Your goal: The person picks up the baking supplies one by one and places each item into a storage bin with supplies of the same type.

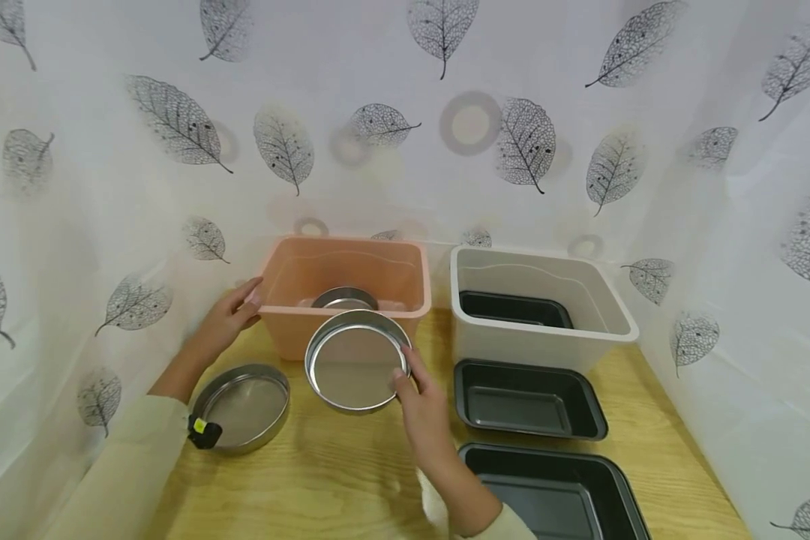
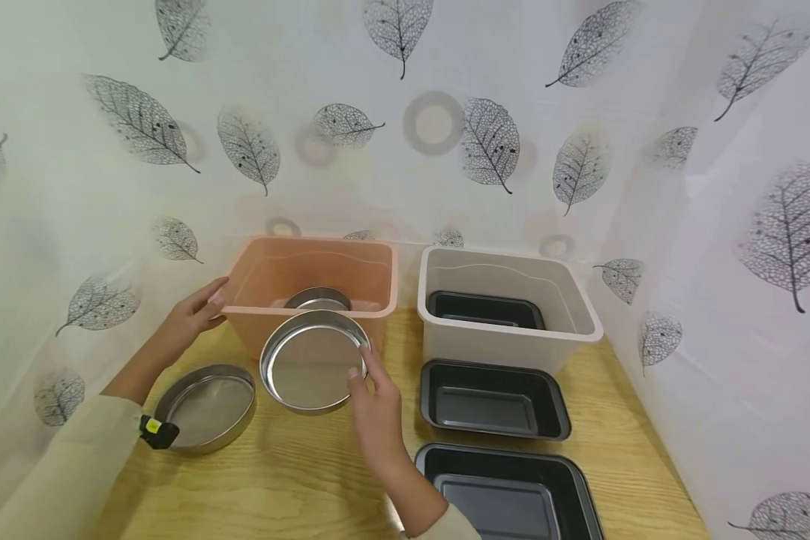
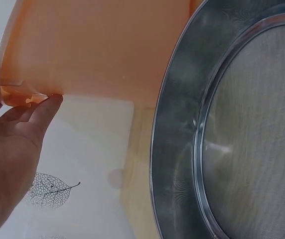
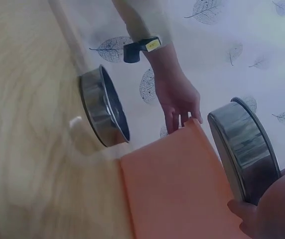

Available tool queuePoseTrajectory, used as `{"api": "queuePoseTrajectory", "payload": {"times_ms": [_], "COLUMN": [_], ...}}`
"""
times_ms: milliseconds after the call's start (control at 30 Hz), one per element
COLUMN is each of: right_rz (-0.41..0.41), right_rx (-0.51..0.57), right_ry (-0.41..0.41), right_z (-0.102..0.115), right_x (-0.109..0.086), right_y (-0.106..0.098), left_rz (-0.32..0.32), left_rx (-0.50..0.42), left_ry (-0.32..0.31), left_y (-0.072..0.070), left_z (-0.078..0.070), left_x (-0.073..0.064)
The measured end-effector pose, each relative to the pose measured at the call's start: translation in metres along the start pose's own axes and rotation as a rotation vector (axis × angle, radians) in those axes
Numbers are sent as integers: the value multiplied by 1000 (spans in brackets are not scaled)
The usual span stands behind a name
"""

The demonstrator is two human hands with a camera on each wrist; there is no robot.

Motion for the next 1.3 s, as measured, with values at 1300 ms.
{"api": "queuePoseTrajectory", "payload": {"times_ms": [1300], "right_rz": [333], "right_rx": [-82], "right_ry": [-91], "right_z": [75], "right_x": [175], "right_y": [22], "left_rz": [-7], "left_rx": [-38], "left_ry": [-3], "left_y": [0], "left_z": [1], "left_x": [-2]}}
Point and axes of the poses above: each hand's wrist, its own x-axis towards the middle knuckle, its own y-axis out of the palm, z = x × y, the point moved 7 cm from there along x, towards the middle knuckle, and after that the axes turned 13 degrees about y, right-handed, at the moved point
